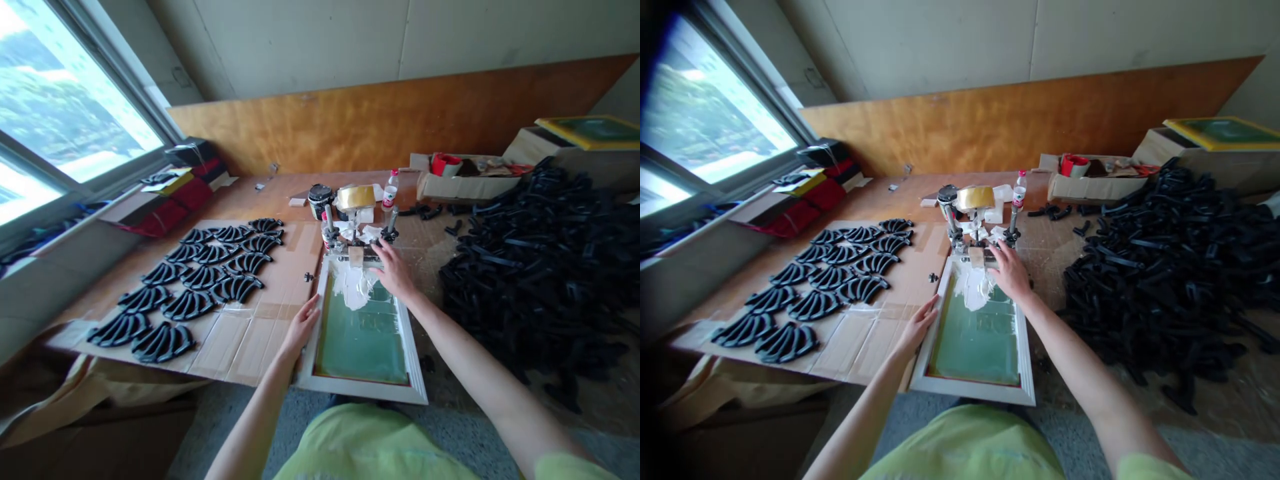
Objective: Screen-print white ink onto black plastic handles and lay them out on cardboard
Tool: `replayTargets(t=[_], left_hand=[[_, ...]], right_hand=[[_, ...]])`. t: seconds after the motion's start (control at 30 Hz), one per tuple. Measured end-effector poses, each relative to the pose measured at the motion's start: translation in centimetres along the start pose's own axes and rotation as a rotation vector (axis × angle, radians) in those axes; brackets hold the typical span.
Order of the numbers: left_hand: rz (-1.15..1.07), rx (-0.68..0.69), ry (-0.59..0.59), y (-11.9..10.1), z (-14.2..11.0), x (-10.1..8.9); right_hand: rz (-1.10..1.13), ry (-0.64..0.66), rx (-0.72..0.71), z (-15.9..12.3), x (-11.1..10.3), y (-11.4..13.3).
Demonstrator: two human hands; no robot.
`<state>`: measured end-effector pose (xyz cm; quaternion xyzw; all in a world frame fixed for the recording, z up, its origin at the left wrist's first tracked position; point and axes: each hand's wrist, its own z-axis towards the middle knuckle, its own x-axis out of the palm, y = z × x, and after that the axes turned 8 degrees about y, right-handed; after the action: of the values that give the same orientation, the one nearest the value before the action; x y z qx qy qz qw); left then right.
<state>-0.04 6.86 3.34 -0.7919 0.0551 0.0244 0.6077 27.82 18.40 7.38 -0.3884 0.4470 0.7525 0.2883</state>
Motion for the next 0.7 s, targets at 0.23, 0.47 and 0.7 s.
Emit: replayTargets(t=[0.23, 0.47, 0.7], left_hand=[[0.125, 0.01, 0.032, 3.8, 1.2, -0.2], [0.135, -0.002, 0.025, 4.9, 1.4, -0.2], [0.122, 0.017, -0.002, 5.2, 1.2, 0.1]], right_hand=[[-0.229, 0.433, 0.018, 3.8, 2.7, 3.6], [-0.337, 0.365, 0.153, 0.8, 3.1, 3.4], [-0.203, 0.563, -0.276, -3.7, 2.2, 4.9]])
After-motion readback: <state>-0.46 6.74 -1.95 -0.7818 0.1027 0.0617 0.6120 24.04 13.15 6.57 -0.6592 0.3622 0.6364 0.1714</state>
